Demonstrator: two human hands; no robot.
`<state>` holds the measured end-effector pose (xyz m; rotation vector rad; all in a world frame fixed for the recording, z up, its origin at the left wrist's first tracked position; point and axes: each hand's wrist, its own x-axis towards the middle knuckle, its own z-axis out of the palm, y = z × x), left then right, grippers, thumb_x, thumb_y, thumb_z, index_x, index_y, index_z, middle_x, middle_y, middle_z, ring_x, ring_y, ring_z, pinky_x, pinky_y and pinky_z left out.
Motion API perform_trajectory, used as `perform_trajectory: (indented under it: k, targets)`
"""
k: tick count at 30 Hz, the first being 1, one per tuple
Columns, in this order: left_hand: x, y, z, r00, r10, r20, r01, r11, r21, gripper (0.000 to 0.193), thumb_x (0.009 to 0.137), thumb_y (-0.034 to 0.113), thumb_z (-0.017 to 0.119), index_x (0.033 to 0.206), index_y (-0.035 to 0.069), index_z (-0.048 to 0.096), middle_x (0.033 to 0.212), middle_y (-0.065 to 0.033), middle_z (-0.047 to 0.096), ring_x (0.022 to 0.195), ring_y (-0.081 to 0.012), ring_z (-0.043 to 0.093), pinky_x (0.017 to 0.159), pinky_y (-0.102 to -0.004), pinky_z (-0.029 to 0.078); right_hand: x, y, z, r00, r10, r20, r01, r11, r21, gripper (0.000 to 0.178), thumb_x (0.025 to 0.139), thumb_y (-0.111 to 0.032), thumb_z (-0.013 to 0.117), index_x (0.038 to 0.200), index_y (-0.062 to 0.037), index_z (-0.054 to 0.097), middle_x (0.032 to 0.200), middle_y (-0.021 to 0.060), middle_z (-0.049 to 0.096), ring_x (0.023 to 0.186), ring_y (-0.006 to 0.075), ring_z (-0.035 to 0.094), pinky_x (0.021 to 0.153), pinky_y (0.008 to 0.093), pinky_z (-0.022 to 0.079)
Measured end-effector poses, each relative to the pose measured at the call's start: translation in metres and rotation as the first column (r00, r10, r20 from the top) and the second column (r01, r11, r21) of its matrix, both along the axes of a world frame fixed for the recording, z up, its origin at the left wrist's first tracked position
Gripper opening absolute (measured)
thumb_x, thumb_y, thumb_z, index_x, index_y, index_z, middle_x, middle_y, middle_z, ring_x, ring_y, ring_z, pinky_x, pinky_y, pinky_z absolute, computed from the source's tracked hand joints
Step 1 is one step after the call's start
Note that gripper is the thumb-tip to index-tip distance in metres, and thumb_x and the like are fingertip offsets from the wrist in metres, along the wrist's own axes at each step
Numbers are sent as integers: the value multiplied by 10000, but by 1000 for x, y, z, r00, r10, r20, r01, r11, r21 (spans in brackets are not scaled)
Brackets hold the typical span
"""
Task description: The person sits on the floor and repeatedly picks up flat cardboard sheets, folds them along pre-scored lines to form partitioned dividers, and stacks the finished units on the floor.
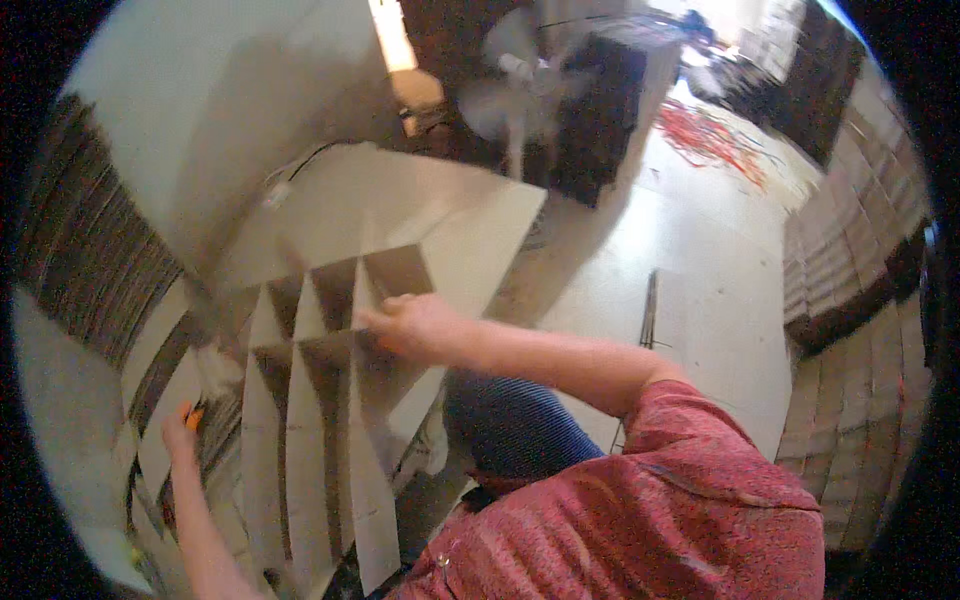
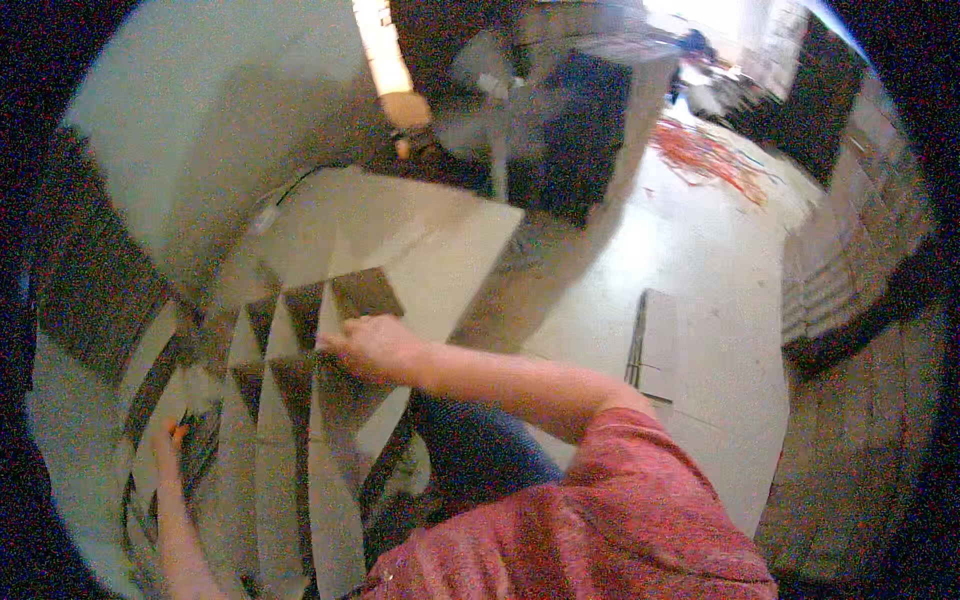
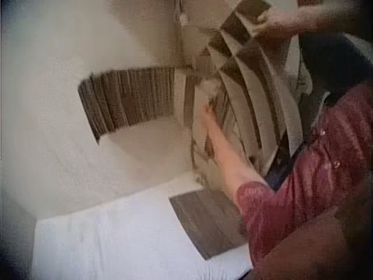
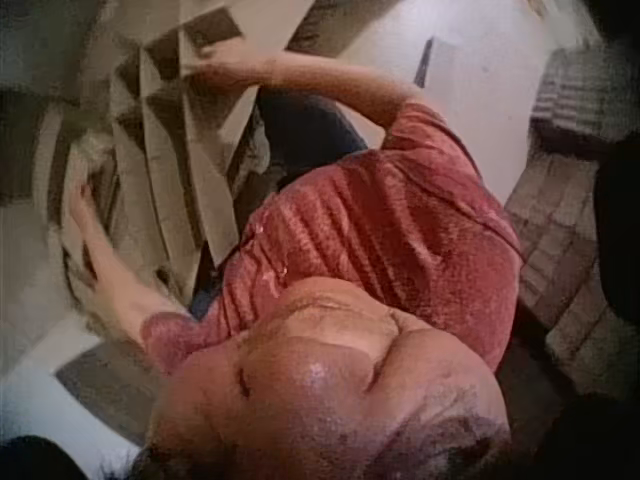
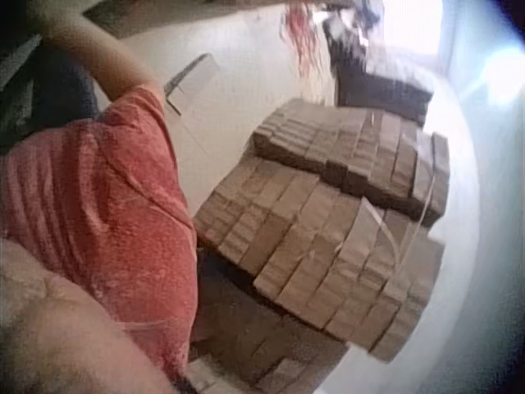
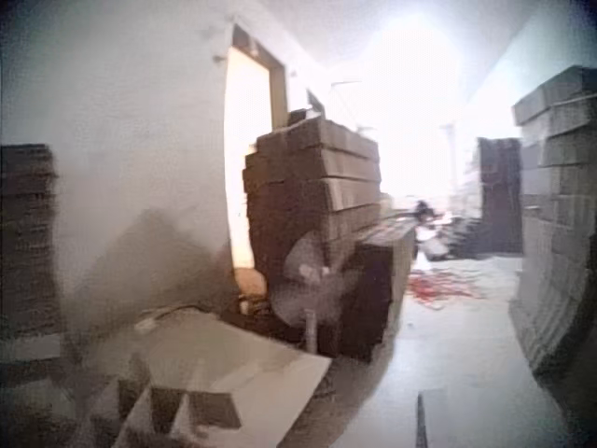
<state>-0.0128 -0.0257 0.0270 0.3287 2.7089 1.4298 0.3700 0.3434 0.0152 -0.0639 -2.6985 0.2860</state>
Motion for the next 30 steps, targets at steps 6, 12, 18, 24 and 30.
perform_trajectory:
  k: [6,12,18,24,30]
  targets:
    - [31,8,79,922,-241,-303,104,908,-407,329,854,-38,449,1158,-23,575,1094,-113,612,944,-192,554,850,-292,423,-16,-37,52,865,23,-501,-239,898,-371,415,827,-245,639,1162,-24,532,999,200,571,832,354,582,715,372,496]
    - [230,108,89,452,-602,-658,575,761,-301,300,820,-2,579,1119,-10,599,1142,-121,610,1061,-224,579,934,-322,432,-6,-71,94,989,99,-110,-105,-63,-993,322,874,-157,552,1129,40,549,905,108,656,749,167,625,658,301,512]
    - [247,100,93,654,-434,-620,614,783,99,485,768,58,690,1213,-12,510,1155,-120,579,1002,-203,577,801,-296,504,22,-65,102,959,-144,-244,-229,113,-967,193,842,-150,602,960,1,625,828,67,650,679,161,615,610,304,514]
    - [133,54,97,905,-233,-354,303,940,155,530,823,141,670,1281,0,442,1003,-78,603,795,-145,595,666,-261,493,46,-73,95,966,-71,-249,-130,698,-704,149,847,-96,609,967,-18,649,855,21,666,747,119,607,639,280,491]
    - [147,64,84,927,-201,-318,292,917,271,279,842,140,633,1068,-15,583,904,-54,625,763,-112,578,696,-242,462,54,-72,92,959,-103,-265,-106,737,-668,155,842,-119,627,950,-12,660,826,34,676,753,78,572,658,263,477]
